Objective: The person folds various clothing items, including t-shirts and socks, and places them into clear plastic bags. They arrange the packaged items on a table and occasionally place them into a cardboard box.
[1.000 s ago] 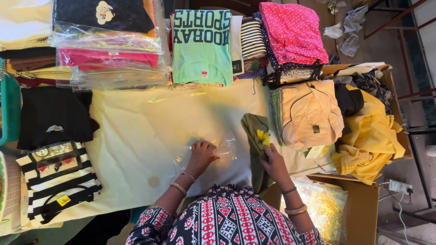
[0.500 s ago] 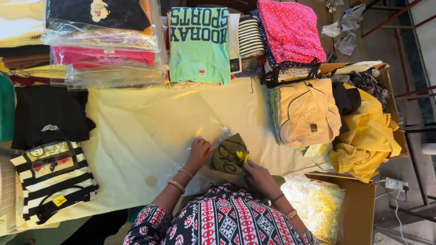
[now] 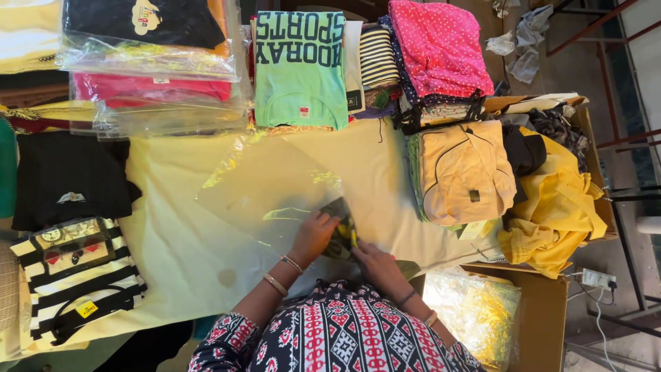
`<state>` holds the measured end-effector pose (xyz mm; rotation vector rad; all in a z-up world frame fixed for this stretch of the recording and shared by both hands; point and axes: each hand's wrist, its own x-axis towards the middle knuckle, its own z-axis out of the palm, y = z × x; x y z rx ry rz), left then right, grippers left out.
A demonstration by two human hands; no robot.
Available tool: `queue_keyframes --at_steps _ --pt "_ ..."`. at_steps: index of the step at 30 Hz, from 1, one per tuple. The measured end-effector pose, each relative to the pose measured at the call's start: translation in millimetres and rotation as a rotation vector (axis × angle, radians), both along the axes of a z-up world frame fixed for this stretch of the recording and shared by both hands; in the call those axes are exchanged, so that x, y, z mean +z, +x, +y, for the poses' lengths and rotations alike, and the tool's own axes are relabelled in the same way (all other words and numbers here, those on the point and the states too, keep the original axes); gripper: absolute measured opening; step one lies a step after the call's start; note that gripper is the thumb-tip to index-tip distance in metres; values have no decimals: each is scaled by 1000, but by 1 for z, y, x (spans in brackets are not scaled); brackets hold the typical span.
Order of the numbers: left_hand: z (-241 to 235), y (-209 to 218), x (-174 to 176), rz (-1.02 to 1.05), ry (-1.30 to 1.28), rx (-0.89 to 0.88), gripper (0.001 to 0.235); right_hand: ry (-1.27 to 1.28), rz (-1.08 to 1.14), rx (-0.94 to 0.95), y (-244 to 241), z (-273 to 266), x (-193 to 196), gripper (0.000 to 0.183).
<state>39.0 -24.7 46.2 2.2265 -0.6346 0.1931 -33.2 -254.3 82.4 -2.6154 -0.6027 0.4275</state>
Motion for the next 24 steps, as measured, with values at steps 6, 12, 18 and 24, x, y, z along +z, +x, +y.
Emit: queue_keyframes --at_steps 6,12,18,24 --pt "-19 -12 23 -104 -18 -172 33 -150 146 -29 21 13 -64 19" --pt "-34 -19 28 -186 15 -116 33 -92 -155 89 59 42 -115 33" --pt "-44 -30 36 -79 11 -215 35 -83 -250 27 124 103 -119 42" --pt "-39 -26 46 -59 -34 -171 29 49 -290 5 156 145 -25 50"
